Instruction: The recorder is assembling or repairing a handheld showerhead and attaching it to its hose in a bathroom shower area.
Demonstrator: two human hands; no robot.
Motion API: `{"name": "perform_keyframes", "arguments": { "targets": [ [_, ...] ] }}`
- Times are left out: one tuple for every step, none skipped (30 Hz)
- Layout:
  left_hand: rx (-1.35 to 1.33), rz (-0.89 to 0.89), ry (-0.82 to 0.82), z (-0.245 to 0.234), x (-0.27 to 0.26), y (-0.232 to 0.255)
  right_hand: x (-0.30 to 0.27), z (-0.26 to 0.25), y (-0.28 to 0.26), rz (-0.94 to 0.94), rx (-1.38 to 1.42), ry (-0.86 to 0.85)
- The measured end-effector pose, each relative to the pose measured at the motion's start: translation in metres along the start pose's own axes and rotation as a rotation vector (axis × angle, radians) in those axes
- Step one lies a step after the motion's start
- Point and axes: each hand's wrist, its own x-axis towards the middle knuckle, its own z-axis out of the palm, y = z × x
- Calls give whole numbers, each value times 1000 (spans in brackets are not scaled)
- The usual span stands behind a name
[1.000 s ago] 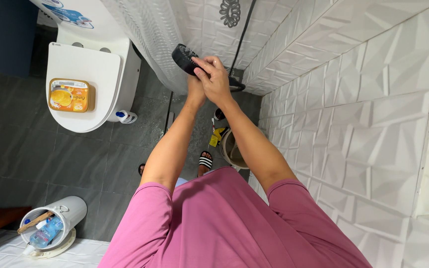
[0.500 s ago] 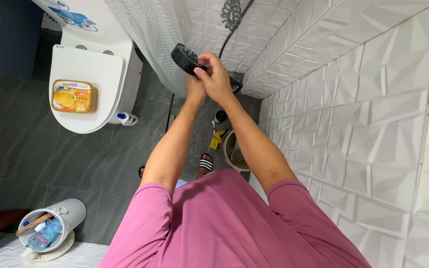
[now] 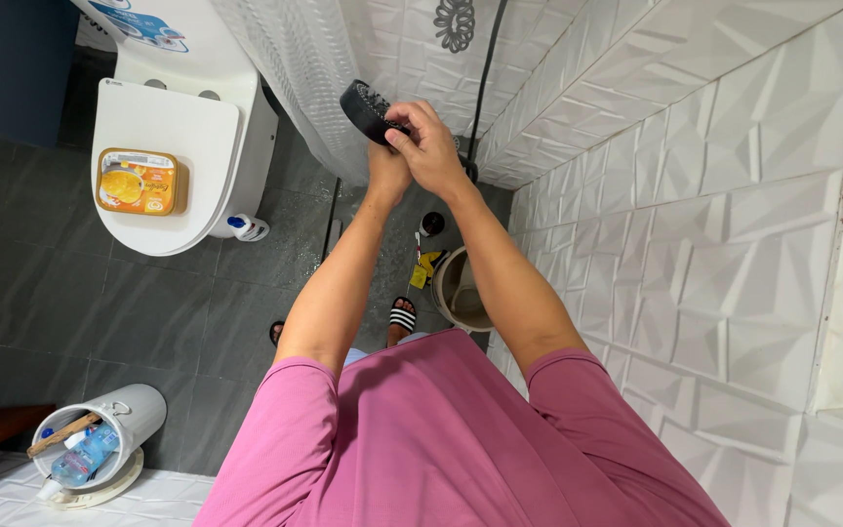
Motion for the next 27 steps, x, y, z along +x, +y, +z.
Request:
{"name": "perform_keyframes", "arguments": {
  "targets": [
    [31,4,6,3,1,4,1,-2,-4,17,-29,-6],
    [30,5,3,5,1,4,1,-4,-3,16,-31,-3],
    [35,7,-4,5,0,6,0,-5,-1,5,-3,1],
    [39,10,-12,6,-1,7,-1,-5,0,-6,26,4],
    [40,9,-12,6,0,4,-1,-6,1,-5,26,5],
    [34,14,-9,6,0,1,-1,-7,1,3,20,-1],
    [28,16,-9,8,-1,-3,-2,-9,2,14,15,-5],
    [28,13,-13,9,-3,-1,-5,-10,-1,17,14,-1],
    [63,12,2,10,-2,0,-5,-11,-4,-5,-8,4],
    [98,11,17,11,-1,3,-5,-12,-7,-27,-30,10],
    [99,12,18,11,-2,2,-5,-13,-7,-27,-29,8],
    [79,16,11,10,-2,2,-4,-14,-7,-13,-52,1],
    [59,17,1,11,-4,1,-5,-16,-7,4,-75,-3],
    [60,15,-1,11,-4,1,-6,-16,-1,6,-74,-1],
    [55,0,1,11,-4,1,-7,-16,4,-12,-35,1],
    [50,-14,2,12,-4,1,-8,-17,9,-30,5,3],
    [50,-11,3,11,-3,-2,-9,-15,17,-33,5,1],
    [12,-16,6,10,-1,-6,-10,-14,25,6,60,52],
    [-27,-22,9,9,0,-10,-12,-12,33,48,114,103],
    [-27,-21,10,9,0,-11,-12,-11,39,47,114,101],
    [5,-20,22,9,-1,-11,-13,-9,45,26,123,150],
    [37,-19,34,9,-1,-12,-15,-7,51,4,131,199],
    [36,-19,33,9,-2,-13,-17,-7,44,4,131,199],
    [36,-25,37,9,-2,-15,-19,-7,37,0,128,224],
    [35,-30,43,8,-2,-15,-20,-7,29,-4,127,248],
    [35,-29,44,7,-1,-20,-21,-8,32,-4,127,247],
    [15,-23,64,6,0,-24,-23,-9,35,-44,-4,263]
  ]
}}
